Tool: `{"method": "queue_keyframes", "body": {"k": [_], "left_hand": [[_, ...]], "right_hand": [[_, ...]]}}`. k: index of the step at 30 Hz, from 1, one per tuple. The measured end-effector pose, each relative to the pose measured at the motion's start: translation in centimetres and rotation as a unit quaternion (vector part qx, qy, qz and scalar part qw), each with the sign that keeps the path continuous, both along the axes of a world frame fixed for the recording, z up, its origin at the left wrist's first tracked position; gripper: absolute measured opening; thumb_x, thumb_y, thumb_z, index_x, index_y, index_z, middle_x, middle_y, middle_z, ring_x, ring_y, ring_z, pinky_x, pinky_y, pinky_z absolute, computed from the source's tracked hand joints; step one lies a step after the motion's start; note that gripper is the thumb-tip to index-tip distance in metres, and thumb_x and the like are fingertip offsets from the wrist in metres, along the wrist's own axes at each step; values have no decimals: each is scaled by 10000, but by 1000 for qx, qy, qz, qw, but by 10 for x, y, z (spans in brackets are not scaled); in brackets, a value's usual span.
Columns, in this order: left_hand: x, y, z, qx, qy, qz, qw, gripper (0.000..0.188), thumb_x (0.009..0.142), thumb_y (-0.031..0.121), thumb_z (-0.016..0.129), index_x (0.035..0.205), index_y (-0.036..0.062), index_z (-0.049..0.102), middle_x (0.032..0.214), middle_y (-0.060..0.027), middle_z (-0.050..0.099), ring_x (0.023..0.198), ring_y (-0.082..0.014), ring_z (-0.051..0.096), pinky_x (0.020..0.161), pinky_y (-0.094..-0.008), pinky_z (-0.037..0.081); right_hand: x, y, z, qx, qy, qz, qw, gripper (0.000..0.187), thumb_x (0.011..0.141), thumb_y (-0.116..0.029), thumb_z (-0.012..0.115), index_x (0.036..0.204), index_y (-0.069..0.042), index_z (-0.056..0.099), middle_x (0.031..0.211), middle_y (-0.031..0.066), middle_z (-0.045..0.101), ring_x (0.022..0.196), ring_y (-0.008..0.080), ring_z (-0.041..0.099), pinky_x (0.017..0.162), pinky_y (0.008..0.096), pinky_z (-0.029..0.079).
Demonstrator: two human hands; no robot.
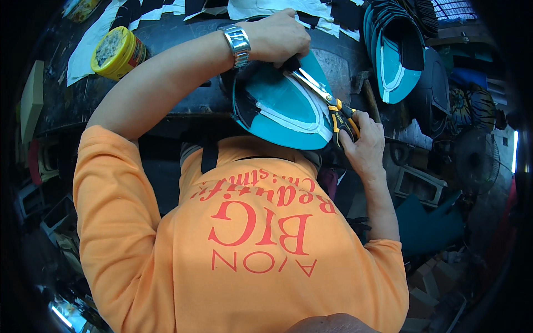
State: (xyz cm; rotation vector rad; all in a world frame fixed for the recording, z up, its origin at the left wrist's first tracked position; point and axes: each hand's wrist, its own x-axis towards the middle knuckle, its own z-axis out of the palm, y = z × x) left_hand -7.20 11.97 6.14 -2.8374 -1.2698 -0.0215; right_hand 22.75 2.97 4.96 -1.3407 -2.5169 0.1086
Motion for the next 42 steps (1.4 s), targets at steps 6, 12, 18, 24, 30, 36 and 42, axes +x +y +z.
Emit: {"method": "queue_keyframes", "body": {"k": [6, 12, 18, 24, 30, 36, 42], "left_hand": [[-2, -6, 6, -32, -10, 22, 999, 95, 828, 159, 802, 918, 128, 791, 900, -69, 758, 838, -166, 643, 927, -356, 394], [-9, 1, 8, -82, -133, 53, 986, 148, 911, 158, 705, 991, 55, 775, 959, -141, 754, 900, -278, 711, 835, -359, 536], [-3, 7, 6, -79, -122, 51, 988, 181, 927, 166, 687, 1030, 43, 770, 974, -164, 750, 882, -306, 721, 798, -365, 556], [-14, 6, 9, -95, -179, 9, 979, 192, 829, 223, 703, 877, 44, 752, 796, -187, 707, 774, -362, 691, 729, -465, 527], [-16, 5, 15, -124, -181, 2, 976, 196, 861, 196, 704, 979, 46, 745, 881, -185, 719, 837, -355, 698, 777, -443, 534], [-38, -27, 37, 115, -228, -23, 967, 344, 898, 167, 728, 1229, 101, 664, 1267, -114, 656, 1186, -316, 606, 1011, -420, 477], [-69, -74, 39, 131, -237, 276, 922, 358, 851, 229, 784, 1163, 77, 697, 1124, -121, 668, 1055, -306, 640, 909, -401, 515]], "right_hand": [[-5, 2, 4, 22, 6, 11, 1000, 340, 745, -135, 768, 1033, -44, 613, 842, 98, 631, 778, 276, 592, 753, 398, 410], [-7, 10, 7, -12, -1, 10, 1000, 322, 752, -138, 773, 1021, -52, 620, 814, 100, 631, 767, 283, 594, 754, 402, 412], [-3, 17, 8, -23, -7, 28, 999, 284, 765, -112, 781, 994, -51, 625, 796, 107, 628, 761, 287, 594, 742, 400, 409], [-3, 18, 4, -31, -13, 39, 999, 278, 764, -80, 778, 992, -48, 622, 787, 108, 626, 756, 291, 598, 731, 403, 408], [9, 22, 16, -4, 3, 17, 1000, 279, 753, -81, 783, 997, -63, 649, 861, 125, 668, 788, 310, 610, 777, 409, 444], [57, 48, 27, -35, 178, -172, 968, 270, 854, -89, 736, 1098, 12, 677, 822, 111, 681, 731, 156, 632, 724, 294, 509], [101, 90, -5, -19, 165, -286, 944, 213, 947, -129, 612, 1094, 20, 653, 817, 183, 682, 719, 281, 667, 716, 383, 512]]}}
